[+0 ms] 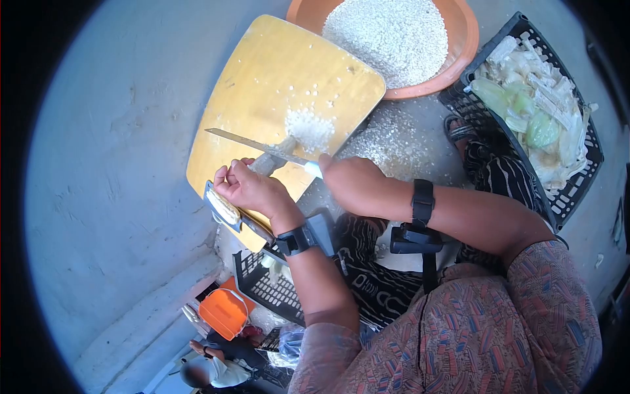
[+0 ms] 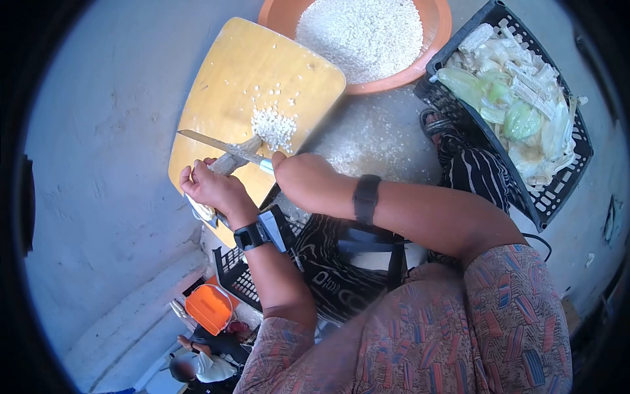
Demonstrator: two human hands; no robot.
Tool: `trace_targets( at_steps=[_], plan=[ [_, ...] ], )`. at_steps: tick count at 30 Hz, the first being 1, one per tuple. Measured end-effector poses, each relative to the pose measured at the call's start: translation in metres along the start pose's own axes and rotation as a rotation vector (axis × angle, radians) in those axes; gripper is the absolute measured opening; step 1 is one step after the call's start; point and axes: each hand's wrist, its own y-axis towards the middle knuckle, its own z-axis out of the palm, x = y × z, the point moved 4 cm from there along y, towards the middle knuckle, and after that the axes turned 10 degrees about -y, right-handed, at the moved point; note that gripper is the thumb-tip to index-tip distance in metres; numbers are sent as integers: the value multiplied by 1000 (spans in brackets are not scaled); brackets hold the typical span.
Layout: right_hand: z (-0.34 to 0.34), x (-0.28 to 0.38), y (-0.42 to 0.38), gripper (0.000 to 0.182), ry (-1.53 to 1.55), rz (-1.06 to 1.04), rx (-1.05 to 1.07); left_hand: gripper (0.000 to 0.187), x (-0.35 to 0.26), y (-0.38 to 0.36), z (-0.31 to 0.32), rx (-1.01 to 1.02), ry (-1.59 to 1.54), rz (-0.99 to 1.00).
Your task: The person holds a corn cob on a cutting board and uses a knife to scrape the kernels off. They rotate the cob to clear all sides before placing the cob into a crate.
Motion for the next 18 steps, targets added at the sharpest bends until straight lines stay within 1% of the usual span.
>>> trace_targets(
  at_steps=[1,3,6,8,10,16,18],
  plan=[
    [3,0,5,20,1,1,-3,14,-1,-2,2,7,26,8],
    [8,0,14,18,42,-5,-76,15,-1,-5,4,18,60,11],
    [15,0,27,18,26,15,-79,15,0,-3,5,30,9,15],
    [17,0,30,18,26,-8,-102,15,0,0,2,-30,45,0],
    [14,0,31,19,23,-30,-129,15,1,1,4,-28,63,6],
    [9,3,7,19,-8,10,-62,16,-1,4,-1,-41,74,28],
    [2,0,-6,20,-26,10,16,16,-1,3,-2,-63,74,28]
  ],
)
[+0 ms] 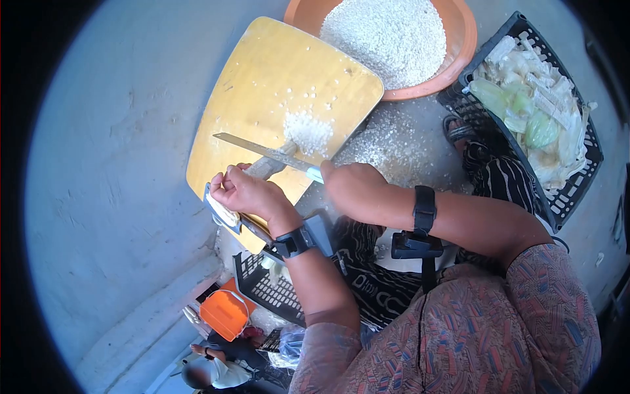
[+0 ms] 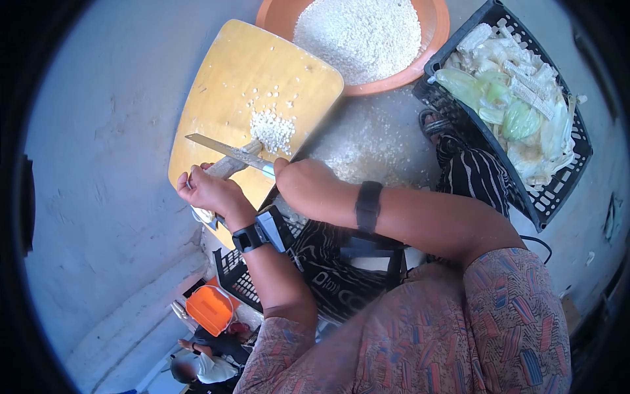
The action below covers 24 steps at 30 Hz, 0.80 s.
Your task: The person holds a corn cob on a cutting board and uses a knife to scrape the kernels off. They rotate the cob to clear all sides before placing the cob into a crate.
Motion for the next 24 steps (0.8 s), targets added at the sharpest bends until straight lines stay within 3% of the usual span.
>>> trace_targets(
  at_steps=[4,8,16,24],
  plan=[
    [-4,-6,-7,22,-3,34,46,17,-1,-4,4,32,13,-9],
    [9,-7,5,23,-12,0,0,17,0,-1,-1,-46,12,-64],
    [26,-11,44,17,85,51,-98,17,0,-7,6,6,-19,-38],
    [11,-8,8,20,86,66,52,17,1,-1,-2,-64,-57,-65]
  ],
)
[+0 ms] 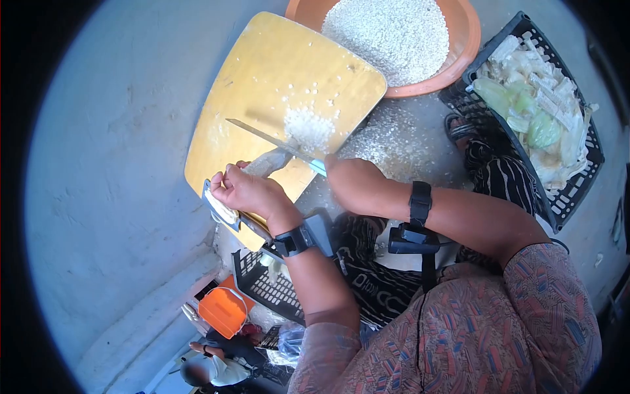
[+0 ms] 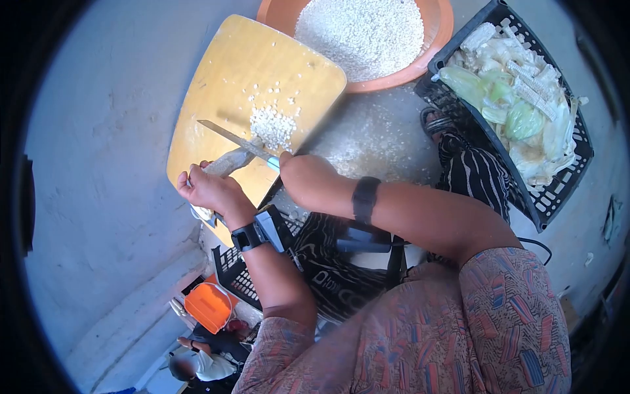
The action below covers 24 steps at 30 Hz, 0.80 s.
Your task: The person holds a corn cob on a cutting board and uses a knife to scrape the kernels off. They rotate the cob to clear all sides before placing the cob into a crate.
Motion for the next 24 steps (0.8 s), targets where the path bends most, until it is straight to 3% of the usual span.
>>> trace_targets(
  at_steps=[6,9,15,18,24],
  plan=[
    [9,-8,11,27,-4,47,-1,15,5,-1,1,32,-9,-21],
    [15,-10,22,19,-26,-3,-108,15,3,-5,4,59,29,7],
    [29,-16,41,21,-46,-14,-177,15,4,0,-1,26,-10,5],
    [25,-16,42,23,28,86,-2,16,0,0,-4,18,-9,3],
    [6,5,25,21,24,59,-1,21,-2,2,-10,75,-139,-127]
  ],
)
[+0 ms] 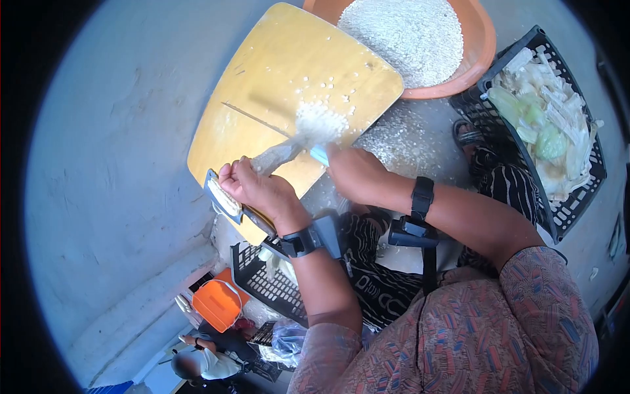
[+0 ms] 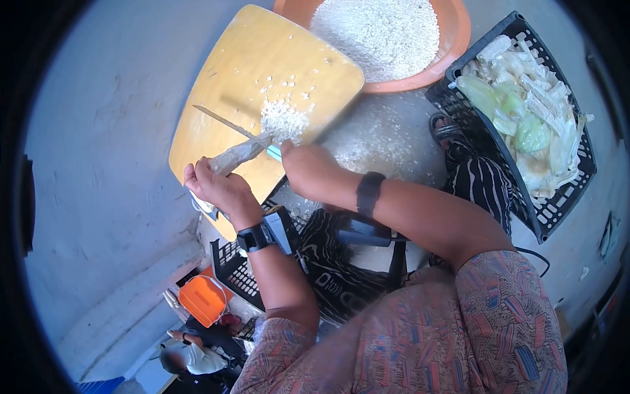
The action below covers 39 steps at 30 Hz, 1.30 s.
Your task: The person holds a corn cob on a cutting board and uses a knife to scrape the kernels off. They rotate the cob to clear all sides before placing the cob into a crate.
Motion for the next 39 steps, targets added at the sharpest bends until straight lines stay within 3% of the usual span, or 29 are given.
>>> trace_targets(
  at_steps=[9,15,20,29,34,39],
  plan=[
    [-34,12,-57,21,-61,-209,-15,24,1,3,1,30,67,29],
    [-38,7,-62,21,-74,-190,1,20,3,-10,13,4,112,80],
    [-37,10,-38,23,-49,-182,-16,17,4,-22,24,107,153,124],
    [-35,15,-32,23,-12,-184,-1,16,5,-6,4,56,191,181],
    [-33,6,-44,24,-60,-152,54,17,7,-4,1,22,158,129],
    [-29,11,-22,24,-64,-190,-31,18,5,-9,8,66,186,118]
  ],
)
